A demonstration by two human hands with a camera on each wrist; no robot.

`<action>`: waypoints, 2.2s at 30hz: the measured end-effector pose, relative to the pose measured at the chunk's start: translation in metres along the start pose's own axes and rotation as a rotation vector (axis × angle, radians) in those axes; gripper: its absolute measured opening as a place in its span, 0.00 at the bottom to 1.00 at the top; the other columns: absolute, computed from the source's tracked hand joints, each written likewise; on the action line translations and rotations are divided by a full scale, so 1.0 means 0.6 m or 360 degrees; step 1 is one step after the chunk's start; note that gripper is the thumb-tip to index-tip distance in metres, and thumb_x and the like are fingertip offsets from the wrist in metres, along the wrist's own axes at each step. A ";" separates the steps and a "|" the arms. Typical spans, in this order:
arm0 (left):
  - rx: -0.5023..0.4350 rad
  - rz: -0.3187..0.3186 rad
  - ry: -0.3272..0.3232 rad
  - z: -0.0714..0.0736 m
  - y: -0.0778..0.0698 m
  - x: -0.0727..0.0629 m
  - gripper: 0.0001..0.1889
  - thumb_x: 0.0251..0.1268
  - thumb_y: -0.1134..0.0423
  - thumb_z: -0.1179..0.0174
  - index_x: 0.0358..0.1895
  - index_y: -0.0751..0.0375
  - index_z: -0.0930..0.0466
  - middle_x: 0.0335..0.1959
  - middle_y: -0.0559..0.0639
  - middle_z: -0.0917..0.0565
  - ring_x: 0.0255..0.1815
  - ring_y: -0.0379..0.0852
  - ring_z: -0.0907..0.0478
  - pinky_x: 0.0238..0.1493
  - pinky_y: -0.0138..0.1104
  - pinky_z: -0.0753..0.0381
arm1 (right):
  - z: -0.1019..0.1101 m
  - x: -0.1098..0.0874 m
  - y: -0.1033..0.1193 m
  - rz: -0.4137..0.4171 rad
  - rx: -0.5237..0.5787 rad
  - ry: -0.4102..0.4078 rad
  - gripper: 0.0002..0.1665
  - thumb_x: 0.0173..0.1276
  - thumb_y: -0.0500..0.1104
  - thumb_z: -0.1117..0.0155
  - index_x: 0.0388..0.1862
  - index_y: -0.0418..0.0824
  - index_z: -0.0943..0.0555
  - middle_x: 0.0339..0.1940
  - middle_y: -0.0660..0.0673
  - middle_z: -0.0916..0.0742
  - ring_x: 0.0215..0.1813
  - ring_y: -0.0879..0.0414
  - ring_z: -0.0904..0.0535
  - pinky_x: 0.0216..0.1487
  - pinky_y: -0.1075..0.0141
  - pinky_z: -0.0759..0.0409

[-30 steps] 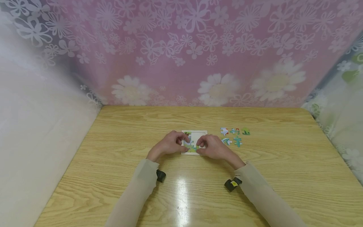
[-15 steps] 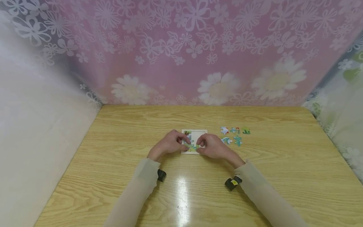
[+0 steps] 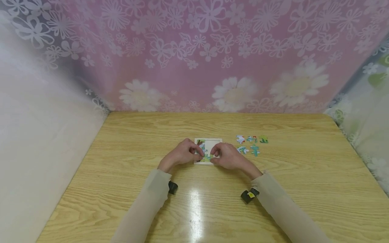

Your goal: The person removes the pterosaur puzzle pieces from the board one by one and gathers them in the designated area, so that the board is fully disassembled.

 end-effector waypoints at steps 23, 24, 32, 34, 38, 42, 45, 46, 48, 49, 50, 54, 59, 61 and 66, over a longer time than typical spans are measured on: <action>-0.0132 0.0130 -0.0005 0.000 0.002 -0.008 0.06 0.60 0.66 0.26 0.39 0.54 0.09 0.30 0.50 0.30 0.31 0.45 0.36 0.39 0.36 0.33 | 0.002 -0.008 -0.011 0.0046 0.0314 -0.0049 0.07 0.67 0.37 0.30 0.41 0.43 0.20 0.35 0.46 0.14 0.35 0.57 0.23 0.38 0.63 0.25; -0.0136 0.0127 -0.0002 0.000 0.001 -0.008 0.06 0.60 0.66 0.26 0.40 0.55 0.09 0.29 0.49 0.30 0.29 0.45 0.37 0.38 0.36 0.33 | 0.003 -0.009 -0.014 0.0043 0.0345 -0.0049 0.06 0.67 0.37 0.31 0.41 0.43 0.19 0.35 0.46 0.14 0.36 0.57 0.22 0.39 0.63 0.24; -0.0139 0.0116 0.0013 -0.001 0.004 -0.006 0.06 0.61 0.65 0.26 0.40 0.55 0.10 0.26 0.47 0.31 0.27 0.44 0.38 0.36 0.36 0.33 | 0.032 -0.031 -0.041 0.0059 0.0493 -0.0163 0.07 0.70 0.38 0.32 0.45 0.40 0.17 0.39 0.43 0.12 0.41 0.55 0.17 0.42 0.64 0.21; -0.0142 0.0127 0.0014 -0.001 0.005 -0.007 0.06 0.61 0.65 0.26 0.41 0.54 0.10 0.28 0.46 0.31 0.29 0.43 0.37 0.38 0.36 0.33 | 0.044 -0.041 -0.050 0.0035 0.0514 -0.0197 0.08 0.71 0.38 0.33 0.47 0.39 0.17 0.40 0.42 0.11 0.42 0.54 0.17 0.41 0.64 0.21; -0.0151 0.0134 0.0016 -0.002 0.007 -0.011 0.06 0.62 0.64 0.27 0.42 0.53 0.11 0.36 0.49 0.31 0.34 0.45 0.37 0.41 0.38 0.33 | 0.068 -0.066 -0.073 -0.0059 0.0515 -0.0249 0.11 0.72 0.41 0.33 0.50 0.38 0.17 0.41 0.41 0.12 0.42 0.52 0.17 0.39 0.65 0.21; -0.0144 0.0137 0.0013 -0.004 0.008 -0.013 0.07 0.63 0.63 0.27 0.43 0.52 0.11 0.40 0.51 0.32 0.38 0.46 0.37 0.44 0.40 0.33 | 0.089 -0.090 -0.097 -0.0124 0.0494 -0.0293 0.13 0.72 0.43 0.32 0.51 0.38 0.17 0.42 0.40 0.12 0.42 0.54 0.18 0.38 0.67 0.20; -0.0116 0.0138 -0.0005 -0.004 0.010 -0.013 0.07 0.62 0.63 0.27 0.43 0.51 0.12 0.41 0.51 0.31 0.39 0.45 0.37 0.44 0.40 0.33 | 0.103 -0.105 -0.113 -0.0169 0.0488 -0.0329 0.14 0.72 0.44 0.31 0.51 0.38 0.17 0.42 0.40 0.12 0.41 0.55 0.17 0.38 0.67 0.19; -0.0110 0.0131 -0.0010 -0.004 0.010 -0.013 0.08 0.62 0.63 0.27 0.43 0.51 0.12 0.40 0.51 0.31 0.38 0.46 0.36 0.44 0.40 0.33 | 0.108 -0.110 -0.119 -0.0184 0.0483 -0.0337 0.14 0.72 0.44 0.31 0.51 0.38 0.17 0.43 0.39 0.12 0.41 0.55 0.17 0.38 0.66 0.18; -0.0094 0.0127 -0.0017 -0.003 0.010 -0.013 0.09 0.62 0.63 0.26 0.44 0.51 0.13 0.40 0.53 0.31 0.38 0.46 0.36 0.44 0.40 0.33 | 0.116 -0.120 -0.131 -0.0209 0.0468 -0.0354 0.15 0.73 0.45 0.32 0.52 0.39 0.17 0.43 0.39 0.12 0.41 0.55 0.17 0.38 0.65 0.18; -0.0087 0.0134 -0.0016 -0.002 0.010 -0.014 0.10 0.62 0.62 0.26 0.44 0.51 0.14 0.42 0.53 0.31 0.40 0.46 0.36 0.45 0.40 0.33 | 0.120 -0.125 -0.137 -0.0219 0.0463 -0.0363 0.15 0.73 0.46 0.32 0.53 0.39 0.17 0.44 0.39 0.12 0.41 0.55 0.17 0.37 0.64 0.17; -0.0082 0.0131 -0.0011 -0.002 0.010 -0.014 0.10 0.62 0.62 0.26 0.45 0.51 0.14 0.43 0.53 0.32 0.40 0.46 0.36 0.46 0.41 0.33 | 0.123 -0.130 -0.143 -0.0227 0.0447 -0.0369 0.16 0.74 0.46 0.32 0.53 0.38 0.17 0.44 0.38 0.12 0.41 0.56 0.17 0.37 0.64 0.17; -0.0063 0.0130 0.0016 0.002 0.012 -0.019 0.13 0.63 0.59 0.27 0.50 0.49 0.15 0.49 0.52 0.31 0.44 0.47 0.35 0.48 0.42 0.31 | 0.134 -0.147 -0.165 -0.0264 0.0422 -0.0400 0.17 0.75 0.47 0.34 0.54 0.38 0.18 0.45 0.38 0.12 0.40 0.57 0.16 0.36 0.62 0.17; -0.0055 0.0108 -0.0045 0.017 0.015 -0.020 0.17 0.64 0.57 0.28 0.55 0.50 0.16 0.49 0.51 0.23 0.43 0.46 0.27 0.48 0.40 0.25 | 0.145 -0.163 -0.189 -0.0296 0.0390 -0.0436 0.18 0.75 0.48 0.34 0.55 0.37 0.18 0.45 0.37 0.12 0.40 0.58 0.16 0.35 0.63 0.17; -0.0018 0.0115 -0.0126 0.024 0.013 -0.019 0.19 0.65 0.57 0.28 0.58 0.51 0.18 0.51 0.52 0.22 0.45 0.48 0.25 0.50 0.42 0.23 | 0.149 -0.169 -0.198 -0.0312 0.0368 -0.0443 0.19 0.75 0.49 0.34 0.56 0.37 0.18 0.45 0.37 0.12 0.40 0.60 0.16 0.36 0.64 0.17; 0.0125 0.0170 -0.0277 0.032 0.015 -0.012 0.30 0.65 0.55 0.28 0.69 0.51 0.25 0.58 0.53 0.25 0.55 0.52 0.28 0.58 0.47 0.25 | 0.156 -0.178 -0.216 -0.0348 0.0341 -0.0436 0.19 0.76 0.48 0.35 0.56 0.35 0.19 0.45 0.37 0.12 0.39 0.62 0.16 0.37 0.66 0.18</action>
Point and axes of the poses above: each hand's wrist, its own x-axis towards the middle knuckle, its own z-axis out of the back of the hand, y = z × x, the point moved 3 cm from there along x, towards the middle knuckle
